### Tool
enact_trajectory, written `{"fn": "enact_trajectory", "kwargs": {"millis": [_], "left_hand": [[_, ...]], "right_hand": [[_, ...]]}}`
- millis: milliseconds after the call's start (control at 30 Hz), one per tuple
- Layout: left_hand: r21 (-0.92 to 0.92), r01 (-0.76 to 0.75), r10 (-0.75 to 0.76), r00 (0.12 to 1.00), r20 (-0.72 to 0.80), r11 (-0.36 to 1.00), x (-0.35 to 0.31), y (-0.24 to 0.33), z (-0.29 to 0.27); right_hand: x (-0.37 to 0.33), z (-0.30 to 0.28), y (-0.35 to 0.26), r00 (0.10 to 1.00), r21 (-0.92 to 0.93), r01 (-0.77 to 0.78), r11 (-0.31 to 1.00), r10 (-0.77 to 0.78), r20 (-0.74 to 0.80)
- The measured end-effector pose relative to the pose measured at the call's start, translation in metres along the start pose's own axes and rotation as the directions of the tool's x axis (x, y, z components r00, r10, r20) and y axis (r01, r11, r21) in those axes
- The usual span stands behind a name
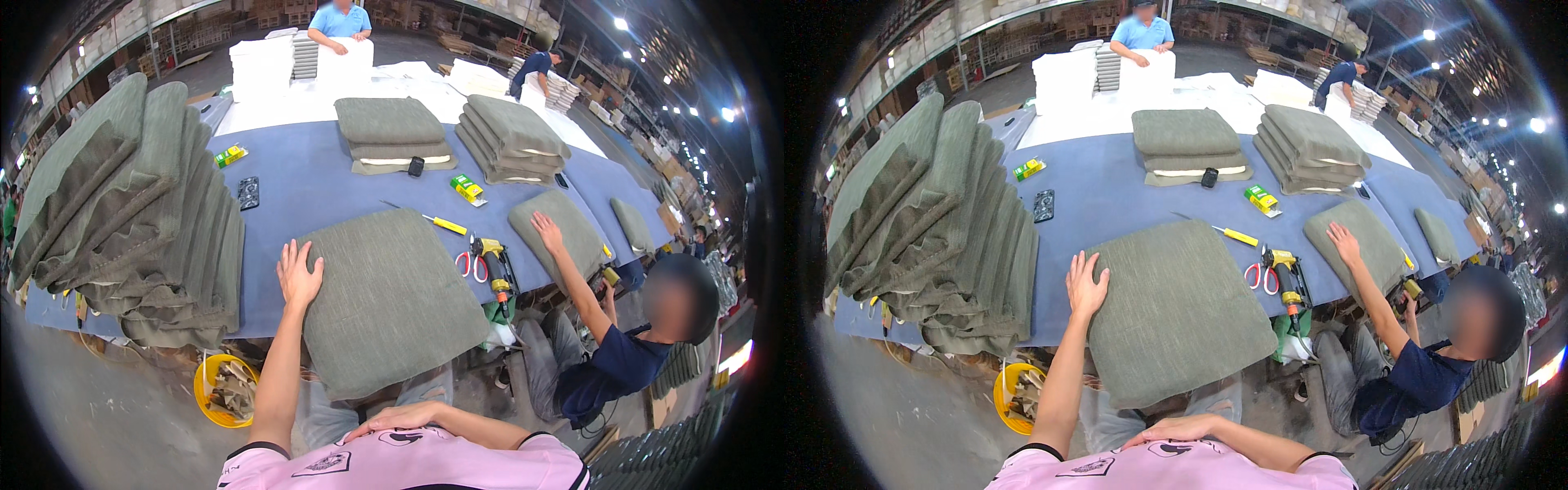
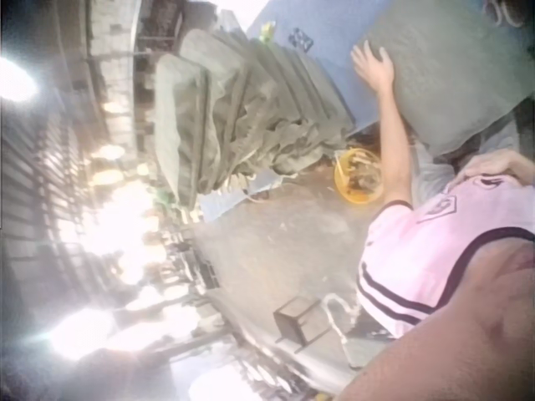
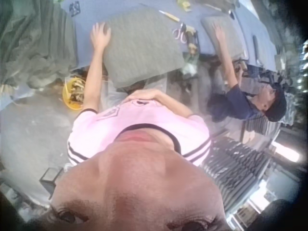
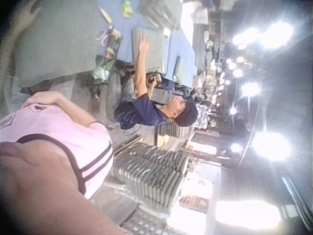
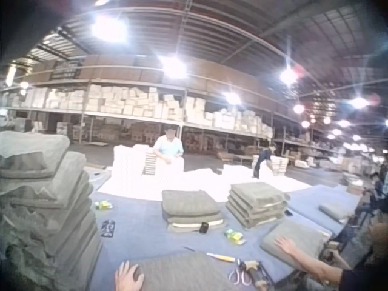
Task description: The person staples fabric onto cushion cores using a pneumatic staple gun, trims excess fabric with scissors, and smooths the surface. The person handles multiple cushions, stacking finished units on the table.
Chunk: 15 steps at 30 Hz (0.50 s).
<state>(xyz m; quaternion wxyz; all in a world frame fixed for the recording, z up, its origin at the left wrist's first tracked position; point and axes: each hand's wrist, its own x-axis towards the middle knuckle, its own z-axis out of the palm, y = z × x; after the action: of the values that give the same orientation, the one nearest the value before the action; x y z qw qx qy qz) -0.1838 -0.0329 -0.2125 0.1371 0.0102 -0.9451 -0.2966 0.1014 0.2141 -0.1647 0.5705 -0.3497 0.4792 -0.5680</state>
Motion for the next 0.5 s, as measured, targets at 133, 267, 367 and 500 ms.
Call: {"fn": "enact_trajectory", "kwargs": {"millis": [133, 267, 367, 500], "left_hand": [[-0.001, 0.01, -0.01, 1.0, 0.015, 1.0, -0.001, -0.001, -0.002], [-0.014, 0.01, -0.01, 1.0, 0.02, 1.0, -0.002, 0.002, -0.003], [-0.015, 0.01, -0.01, 1.0, 0.011, 1.0, -0.002, 0.002, -0.003], [-0.01, -0.005, 0.004, 1.0, -0.015, 1.0, -0.001, 0.002, -0.002]], "right_hand": [[0.001, -0.001, 0.008, 0.997, 0.016, -0.069, 0.997, 0.07, -0.015], [0.0, -0.002, 0.01, 0.986, 0.039, -0.159, 0.987, 0.16, -0.037], [0.002, -0.004, 0.017, 0.979, 0.017, -0.195, 0.981, 0.196, -0.063], [0.002, -0.004, 0.033, 0.981, 0.004, -0.176, 0.984, 0.176, -0.077]]}}
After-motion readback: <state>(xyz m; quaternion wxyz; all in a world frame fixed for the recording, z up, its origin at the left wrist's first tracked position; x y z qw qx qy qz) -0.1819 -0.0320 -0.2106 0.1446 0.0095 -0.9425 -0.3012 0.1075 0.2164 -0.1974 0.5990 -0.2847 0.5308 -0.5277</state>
